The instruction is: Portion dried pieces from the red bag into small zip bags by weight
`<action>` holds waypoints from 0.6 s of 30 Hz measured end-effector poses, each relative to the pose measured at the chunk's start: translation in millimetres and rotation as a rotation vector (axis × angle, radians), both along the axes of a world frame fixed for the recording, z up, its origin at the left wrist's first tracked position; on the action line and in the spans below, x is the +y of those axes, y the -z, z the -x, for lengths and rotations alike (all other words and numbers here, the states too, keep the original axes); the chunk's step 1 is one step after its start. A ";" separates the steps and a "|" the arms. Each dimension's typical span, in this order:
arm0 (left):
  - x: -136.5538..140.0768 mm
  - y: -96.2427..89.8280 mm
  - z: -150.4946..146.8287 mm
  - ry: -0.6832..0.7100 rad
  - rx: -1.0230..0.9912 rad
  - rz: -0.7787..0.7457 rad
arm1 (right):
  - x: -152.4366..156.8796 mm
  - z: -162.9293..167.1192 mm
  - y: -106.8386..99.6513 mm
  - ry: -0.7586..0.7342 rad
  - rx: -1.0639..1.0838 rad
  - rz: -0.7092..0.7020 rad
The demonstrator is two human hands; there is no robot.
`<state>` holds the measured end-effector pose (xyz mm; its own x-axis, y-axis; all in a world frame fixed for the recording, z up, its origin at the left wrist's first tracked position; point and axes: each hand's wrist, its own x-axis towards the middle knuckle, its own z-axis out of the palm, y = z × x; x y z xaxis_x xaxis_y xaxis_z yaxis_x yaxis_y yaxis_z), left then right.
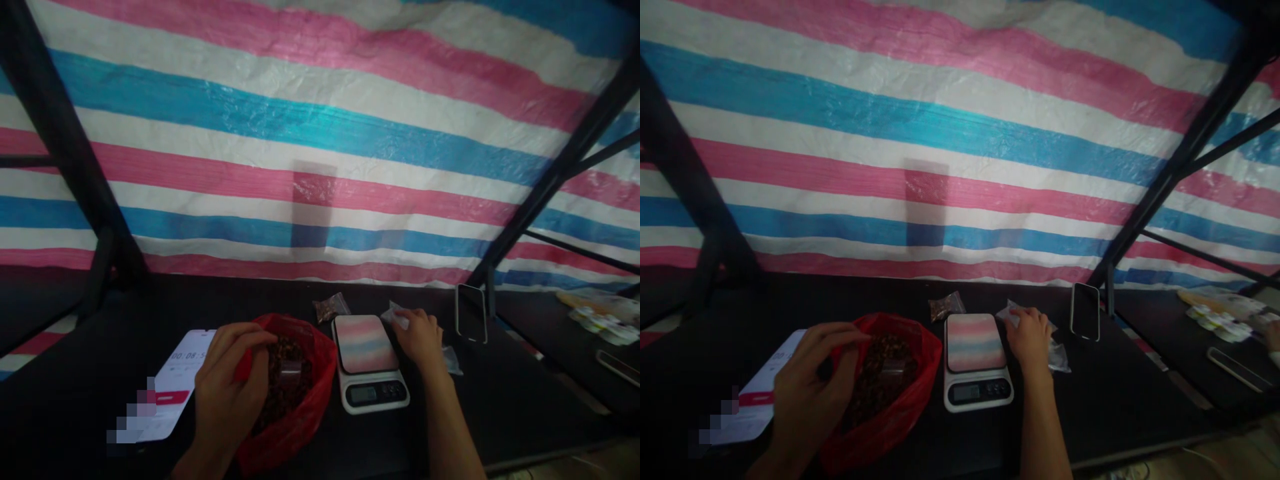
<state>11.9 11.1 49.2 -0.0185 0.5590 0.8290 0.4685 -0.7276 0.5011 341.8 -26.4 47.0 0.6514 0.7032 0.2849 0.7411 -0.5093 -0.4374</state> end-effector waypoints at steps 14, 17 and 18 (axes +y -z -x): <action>-11.1 -8.2 -20.8 0.206 -0.081 0.404 | -8.1 76.6 -58.1 -0.884 0.853 -0.341; -5.8 -10.5 -20.9 0.453 -0.354 0.753 | -12.1 98.6 -63.9 -1.073 1.026 -0.235; -3.5 -11.6 -19.2 0.517 -0.415 0.836 | -11.4 102.7 -64.1 -1.085 1.044 -0.223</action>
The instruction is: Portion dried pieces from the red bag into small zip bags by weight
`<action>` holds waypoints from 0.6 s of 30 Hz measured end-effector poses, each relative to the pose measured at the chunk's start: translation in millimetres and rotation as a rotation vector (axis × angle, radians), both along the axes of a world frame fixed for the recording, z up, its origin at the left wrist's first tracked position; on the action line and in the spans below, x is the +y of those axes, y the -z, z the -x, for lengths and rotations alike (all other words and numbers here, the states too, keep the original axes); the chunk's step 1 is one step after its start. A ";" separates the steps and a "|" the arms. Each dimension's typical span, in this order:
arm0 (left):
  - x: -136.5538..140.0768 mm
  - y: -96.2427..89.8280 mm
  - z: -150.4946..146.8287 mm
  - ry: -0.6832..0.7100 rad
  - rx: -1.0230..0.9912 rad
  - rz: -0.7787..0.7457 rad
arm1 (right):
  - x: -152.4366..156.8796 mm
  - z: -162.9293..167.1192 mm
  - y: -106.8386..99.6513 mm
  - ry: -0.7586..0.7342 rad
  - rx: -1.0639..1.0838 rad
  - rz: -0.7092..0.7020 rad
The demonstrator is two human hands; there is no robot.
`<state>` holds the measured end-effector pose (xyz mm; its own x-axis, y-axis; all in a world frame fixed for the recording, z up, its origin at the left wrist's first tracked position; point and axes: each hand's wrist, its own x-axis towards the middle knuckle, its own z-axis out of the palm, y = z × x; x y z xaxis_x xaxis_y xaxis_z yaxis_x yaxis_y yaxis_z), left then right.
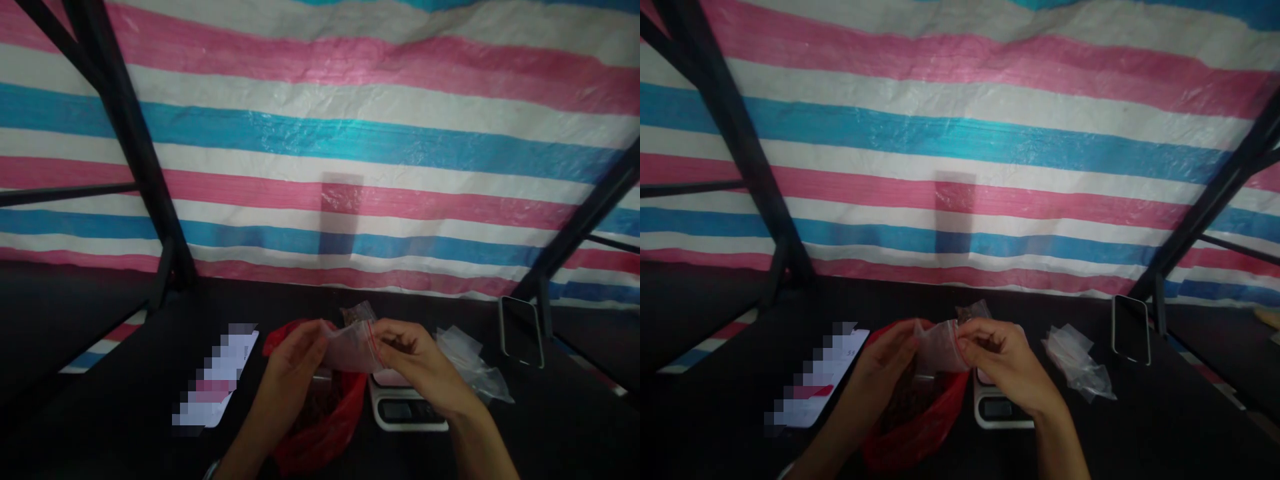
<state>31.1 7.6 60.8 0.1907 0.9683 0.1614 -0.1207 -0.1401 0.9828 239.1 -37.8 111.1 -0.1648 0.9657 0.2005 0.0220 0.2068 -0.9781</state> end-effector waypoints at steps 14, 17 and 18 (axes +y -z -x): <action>-12.0 7.4 14.6 -0.291 0.521 -0.578 | 15.0 52.0 -9.0 0.077 -0.214 0.001; -5.7 6.1 24.0 -0.296 0.482 -0.539 | 12.8 55.2 -12.0 0.113 -0.252 -0.012; -3.8 4.2 27.3 -0.283 0.471 -0.538 | 12.3 54.8 -12.8 0.120 -0.259 -0.017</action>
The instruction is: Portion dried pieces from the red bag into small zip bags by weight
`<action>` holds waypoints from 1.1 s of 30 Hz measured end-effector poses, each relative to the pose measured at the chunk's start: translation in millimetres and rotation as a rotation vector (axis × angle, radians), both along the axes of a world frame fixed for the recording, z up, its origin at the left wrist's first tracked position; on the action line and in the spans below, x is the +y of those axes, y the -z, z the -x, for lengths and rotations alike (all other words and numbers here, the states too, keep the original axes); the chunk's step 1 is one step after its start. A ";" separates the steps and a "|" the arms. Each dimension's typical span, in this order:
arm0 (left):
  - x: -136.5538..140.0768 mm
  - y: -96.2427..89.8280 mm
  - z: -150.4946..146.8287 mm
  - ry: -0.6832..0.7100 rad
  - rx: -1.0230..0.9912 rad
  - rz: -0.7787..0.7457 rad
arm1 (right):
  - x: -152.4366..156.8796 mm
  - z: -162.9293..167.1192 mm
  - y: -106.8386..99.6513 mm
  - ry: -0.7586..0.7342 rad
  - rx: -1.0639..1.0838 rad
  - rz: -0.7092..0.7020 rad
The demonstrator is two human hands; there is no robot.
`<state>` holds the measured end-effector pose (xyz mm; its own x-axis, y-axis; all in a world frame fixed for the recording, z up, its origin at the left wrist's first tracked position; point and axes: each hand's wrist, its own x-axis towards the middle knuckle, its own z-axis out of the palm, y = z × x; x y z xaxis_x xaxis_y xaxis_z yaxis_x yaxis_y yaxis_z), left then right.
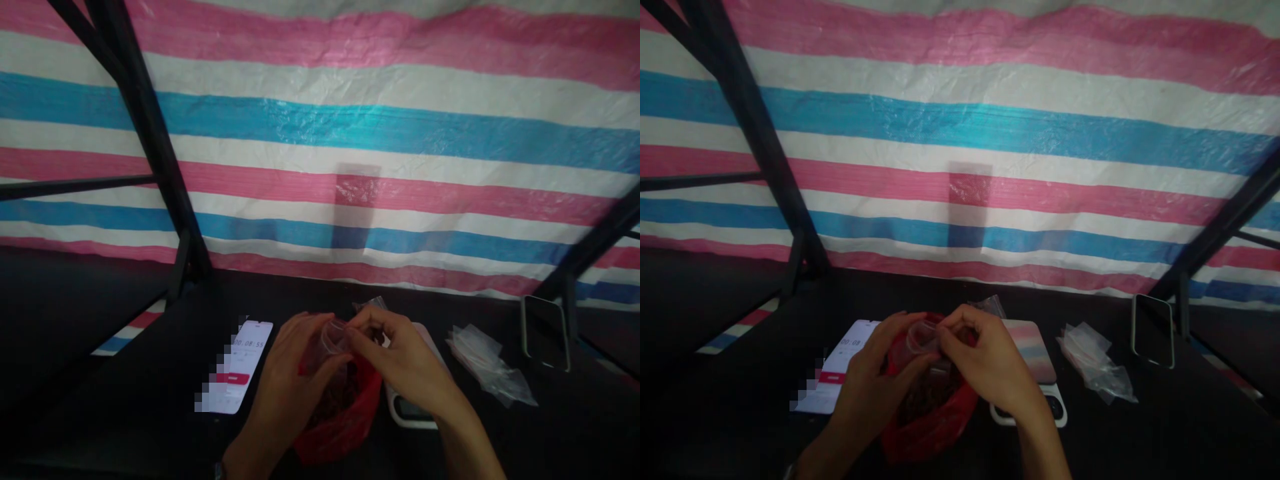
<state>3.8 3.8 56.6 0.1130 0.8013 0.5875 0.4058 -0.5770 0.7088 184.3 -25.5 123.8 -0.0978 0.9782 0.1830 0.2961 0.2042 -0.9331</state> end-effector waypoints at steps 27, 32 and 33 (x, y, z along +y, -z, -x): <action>15.3 13.1 24.0 0.167 -0.231 0.842 | 30.6 15.1 53.3 0.116 -0.924 -0.010; 19.7 12.1 23.6 0.228 -0.469 0.981 | 29.8 14.8 62.1 0.058 -0.746 -0.025; 20.1 12.6 23.3 0.228 -0.486 0.976 | 29.7 14.0 64.5 0.053 -0.703 -0.026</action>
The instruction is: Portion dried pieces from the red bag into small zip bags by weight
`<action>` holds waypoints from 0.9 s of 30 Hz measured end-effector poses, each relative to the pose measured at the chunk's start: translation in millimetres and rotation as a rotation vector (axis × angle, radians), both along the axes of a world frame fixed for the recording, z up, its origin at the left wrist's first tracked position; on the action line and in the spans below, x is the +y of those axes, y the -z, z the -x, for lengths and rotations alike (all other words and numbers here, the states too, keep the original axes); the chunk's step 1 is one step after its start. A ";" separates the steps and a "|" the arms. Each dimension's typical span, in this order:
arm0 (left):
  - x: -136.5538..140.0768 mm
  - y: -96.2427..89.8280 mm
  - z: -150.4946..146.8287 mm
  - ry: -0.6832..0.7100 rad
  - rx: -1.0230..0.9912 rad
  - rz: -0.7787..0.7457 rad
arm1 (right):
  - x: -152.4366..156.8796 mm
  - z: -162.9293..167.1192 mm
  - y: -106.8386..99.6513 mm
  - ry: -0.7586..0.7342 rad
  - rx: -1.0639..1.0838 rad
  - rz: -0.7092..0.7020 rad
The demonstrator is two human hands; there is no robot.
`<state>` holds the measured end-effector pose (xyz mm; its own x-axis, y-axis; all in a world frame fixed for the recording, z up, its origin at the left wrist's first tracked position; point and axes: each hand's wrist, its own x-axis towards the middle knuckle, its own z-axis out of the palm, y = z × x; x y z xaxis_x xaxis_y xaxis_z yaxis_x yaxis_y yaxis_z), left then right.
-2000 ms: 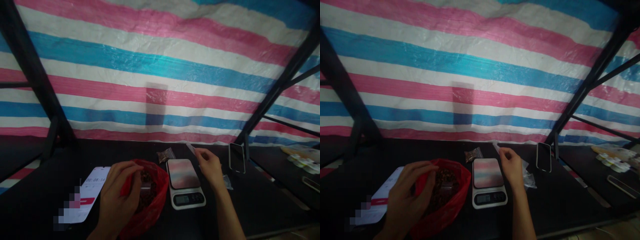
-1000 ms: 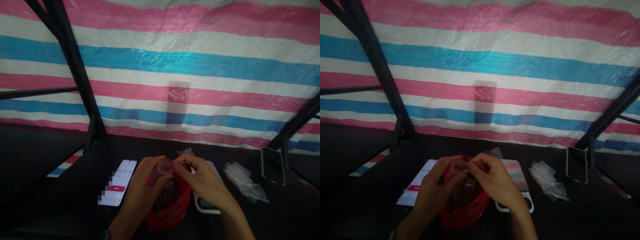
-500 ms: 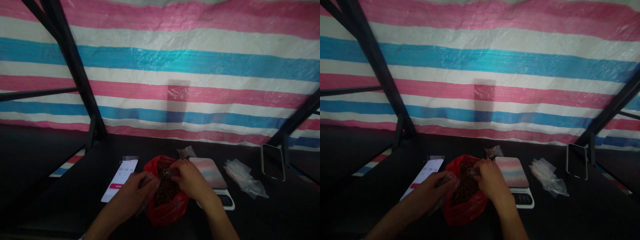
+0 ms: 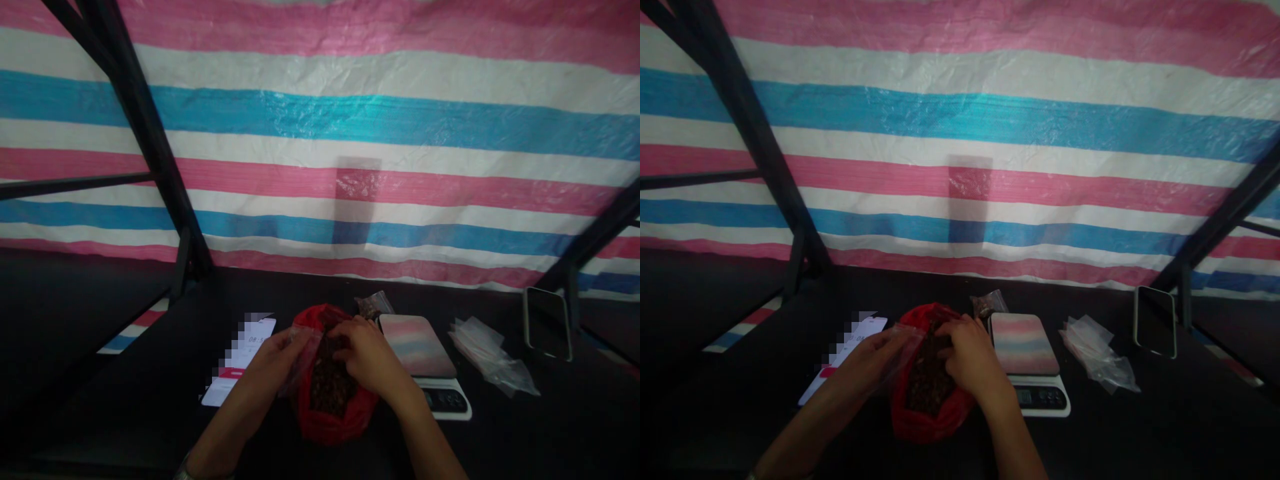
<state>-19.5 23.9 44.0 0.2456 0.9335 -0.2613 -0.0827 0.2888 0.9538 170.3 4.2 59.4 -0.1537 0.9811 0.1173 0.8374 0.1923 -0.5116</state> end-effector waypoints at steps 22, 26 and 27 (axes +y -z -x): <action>4.7 7.2 1.8 0.025 0.496 -0.847 | -15.6 -2.7 -36.4 -0.109 0.373 -0.225; 2.6 15.9 -0.6 0.035 0.474 -0.857 | -15.1 7.3 -34.5 -0.179 0.266 -0.299; 2.2 17.8 -1.2 0.033 0.473 -0.855 | -14.8 8.5 -33.9 -0.193 0.247 -0.307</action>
<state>-18.3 26.1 26.2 0.3187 0.8486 0.4223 0.3583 -0.5203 0.7752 161.8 -10.5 93.2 -0.2615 0.8512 0.4551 0.6306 0.5076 -0.5871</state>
